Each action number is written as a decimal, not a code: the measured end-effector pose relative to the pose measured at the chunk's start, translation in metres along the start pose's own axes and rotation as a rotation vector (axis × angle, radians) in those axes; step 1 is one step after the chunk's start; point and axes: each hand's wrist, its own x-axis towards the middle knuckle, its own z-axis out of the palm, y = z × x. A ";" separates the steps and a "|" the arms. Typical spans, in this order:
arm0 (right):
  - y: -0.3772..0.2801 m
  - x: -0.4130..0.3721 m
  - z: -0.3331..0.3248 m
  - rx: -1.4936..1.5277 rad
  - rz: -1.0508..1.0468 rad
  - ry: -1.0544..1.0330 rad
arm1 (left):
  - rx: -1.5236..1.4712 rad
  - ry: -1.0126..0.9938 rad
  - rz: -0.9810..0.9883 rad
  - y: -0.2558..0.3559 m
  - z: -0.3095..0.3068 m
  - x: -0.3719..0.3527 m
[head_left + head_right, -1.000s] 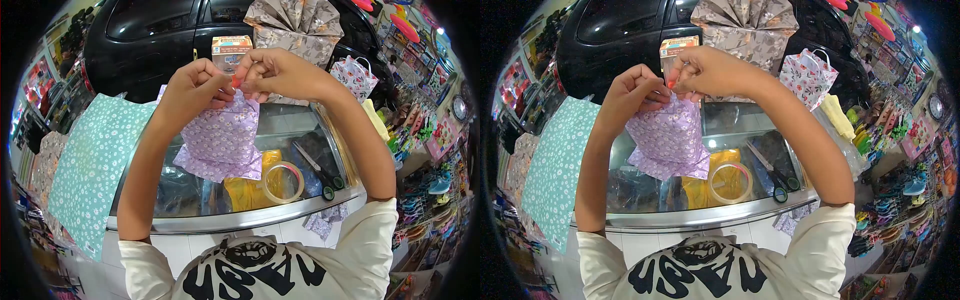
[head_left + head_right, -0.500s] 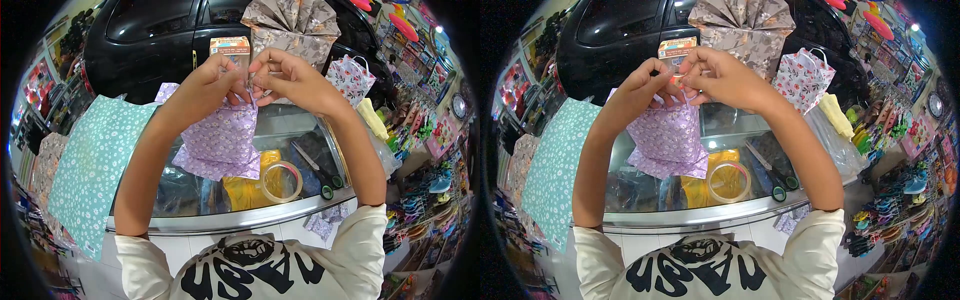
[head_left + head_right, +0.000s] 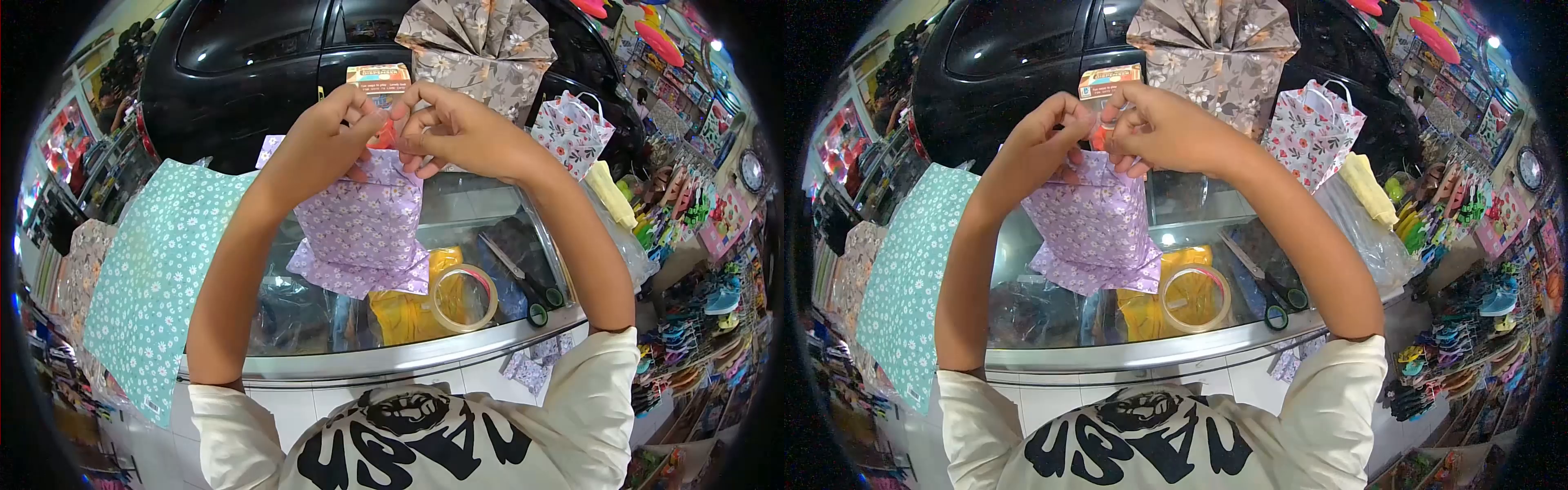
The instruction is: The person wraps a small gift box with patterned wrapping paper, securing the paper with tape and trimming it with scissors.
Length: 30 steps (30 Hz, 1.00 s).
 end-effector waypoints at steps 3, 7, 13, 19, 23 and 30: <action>-0.002 0.001 -0.002 0.046 0.039 0.006 | -0.061 0.055 0.032 -0.001 -0.003 -0.007; -0.002 0.001 0.003 -0.043 0.077 0.084 | -0.108 0.023 -0.026 -0.004 -0.005 -0.015; -0.010 0.006 0.005 -0.098 0.139 0.097 | -0.139 0.005 -0.092 -0.013 -0.006 -0.013; -0.027 0.021 -0.001 -0.229 0.313 -0.083 | -0.079 -0.043 -0.090 -0.014 -0.008 -0.013; -0.032 0.031 -0.004 -0.240 0.397 -0.179 | -0.046 -0.041 -0.098 -0.012 -0.008 -0.016; -0.035 0.037 0.001 -0.442 0.520 -0.207 | 0.025 -0.024 -0.052 -0.014 -0.008 -0.018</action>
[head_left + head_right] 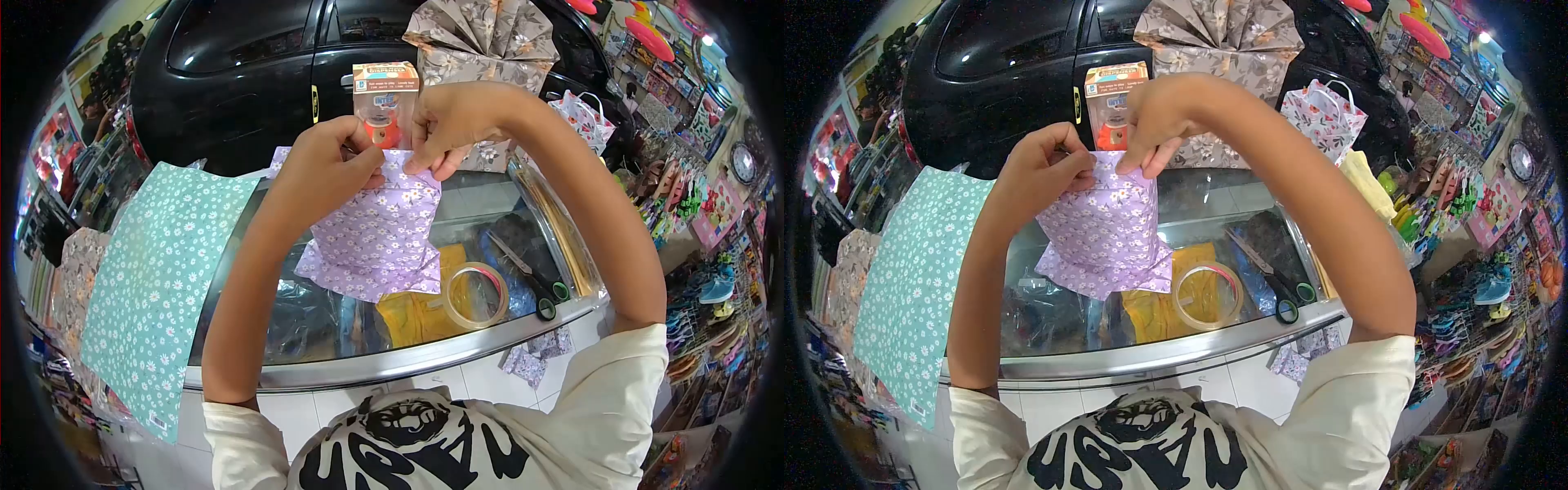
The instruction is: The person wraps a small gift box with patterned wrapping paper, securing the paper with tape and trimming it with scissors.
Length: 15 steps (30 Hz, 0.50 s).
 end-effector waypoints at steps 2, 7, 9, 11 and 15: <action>0.001 -0.004 -0.002 0.003 0.074 -0.025 | -0.005 0.017 -0.003 0.000 0.002 0.000; 0.033 -0.001 0.010 0.264 -0.087 0.081 | -0.009 0.064 0.033 0.001 0.003 0.000; 0.047 0.001 0.018 0.412 -0.170 0.124 | 0.021 0.093 0.076 0.004 0.005 -0.001; 0.055 -0.002 0.030 0.574 -0.260 0.173 | 0.175 0.111 0.142 0.008 0.004 -0.002; 0.065 0.002 0.044 0.719 -0.332 0.257 | 0.394 0.180 0.194 0.014 0.005 -0.005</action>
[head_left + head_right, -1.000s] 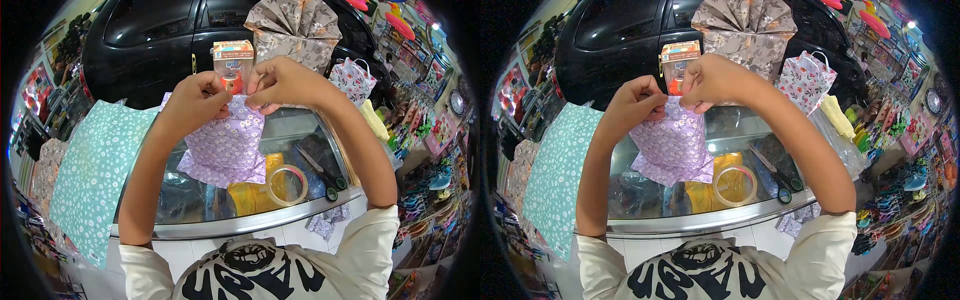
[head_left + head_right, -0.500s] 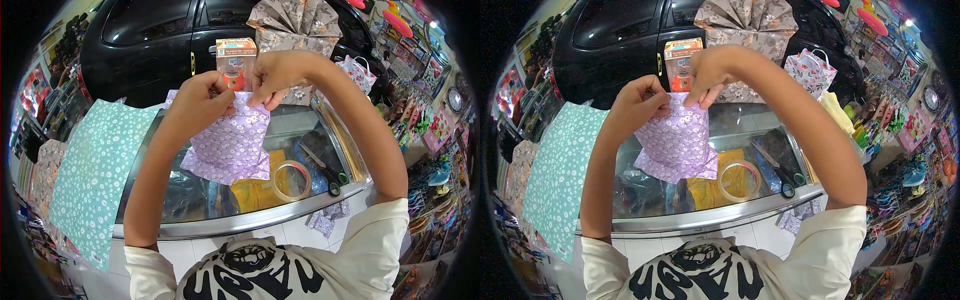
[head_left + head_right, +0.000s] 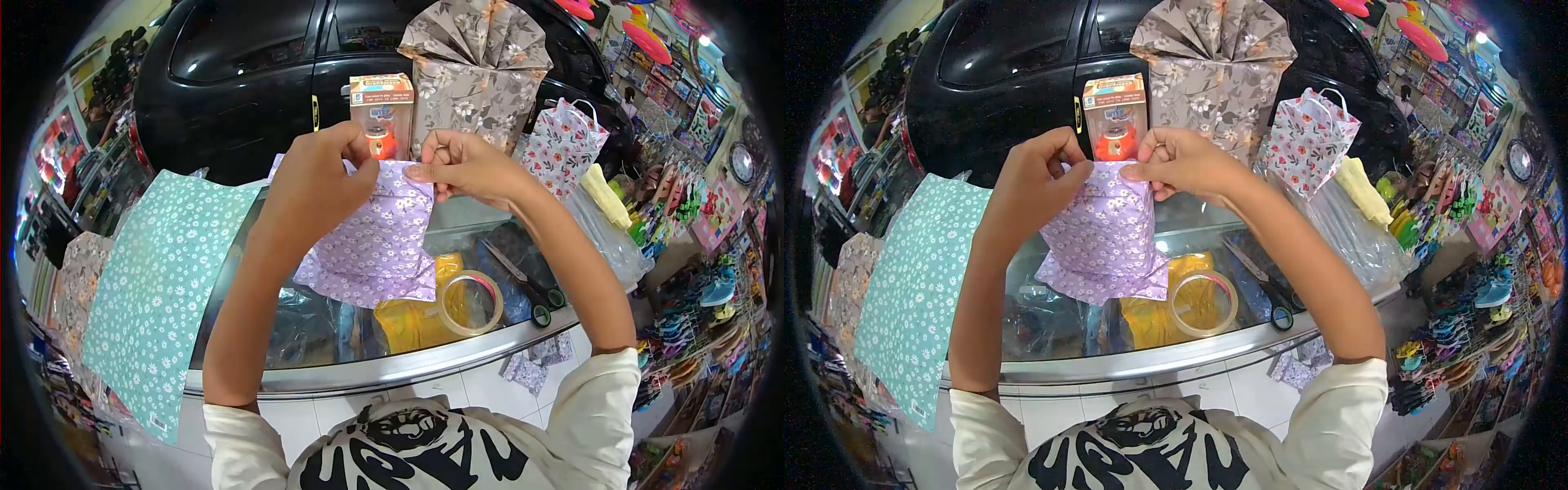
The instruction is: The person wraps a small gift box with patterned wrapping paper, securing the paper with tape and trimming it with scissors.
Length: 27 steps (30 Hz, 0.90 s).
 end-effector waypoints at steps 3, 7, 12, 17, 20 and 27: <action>0.004 -0.001 0.002 -0.057 -0.080 0.011 | -0.057 -0.007 0.007 -0.006 0.000 -0.001; 0.002 0.000 0.000 -0.299 -0.277 -0.054 | -0.077 -0.002 0.014 -0.011 0.002 -0.004; 0.010 -0.004 0.005 -0.616 -0.653 -0.011 | -0.121 -0.104 -0.191 -0.010 -0.001 -0.002; -0.010 -0.034 0.007 -0.973 -0.555 -0.030 | -0.174 -0.060 -0.119 -0.013 0.001 -0.003; -0.021 -0.044 0.013 -1.119 -0.486 -0.019 | -0.227 -0.089 -0.142 -0.024 -0.003 0.000; -0.003 -0.036 0.006 -0.852 -0.503 -0.066 | 0.396 -0.006 0.397 -0.004 -0.012 -0.026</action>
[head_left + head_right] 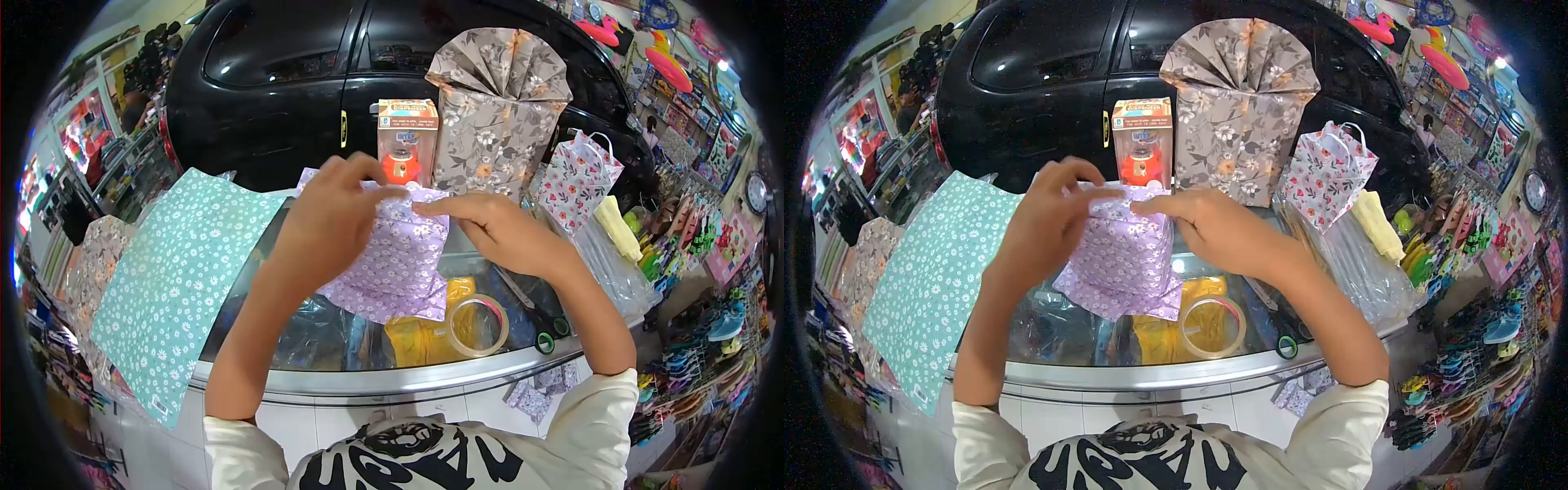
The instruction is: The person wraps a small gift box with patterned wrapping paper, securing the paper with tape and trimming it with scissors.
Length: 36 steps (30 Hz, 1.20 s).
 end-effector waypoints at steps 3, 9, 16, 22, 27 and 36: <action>-0.002 0.000 0.000 0.034 0.098 -0.046 | 0.175 -0.039 0.045 0.010 0.008 -0.018; -0.005 -0.005 0.006 0.083 0.177 -0.018 | 0.241 0.000 0.000 0.002 0.005 -0.031; -0.007 -0.007 0.003 -0.036 0.133 -0.018 | 0.111 -0.036 -0.078 0.003 0.011 -0.022; -0.032 -0.016 0.013 0.035 0.243 0.183 | -0.007 0.155 -0.155 -0.018 -0.011 -0.029; -0.007 0.000 0.040 0.118 0.177 0.273 | -0.361 -0.151 -0.323 -0.048 -0.009 -0.039; 0.016 0.017 0.035 -0.038 0.054 0.322 | -0.254 -0.089 -0.042 -0.038 -0.024 -0.047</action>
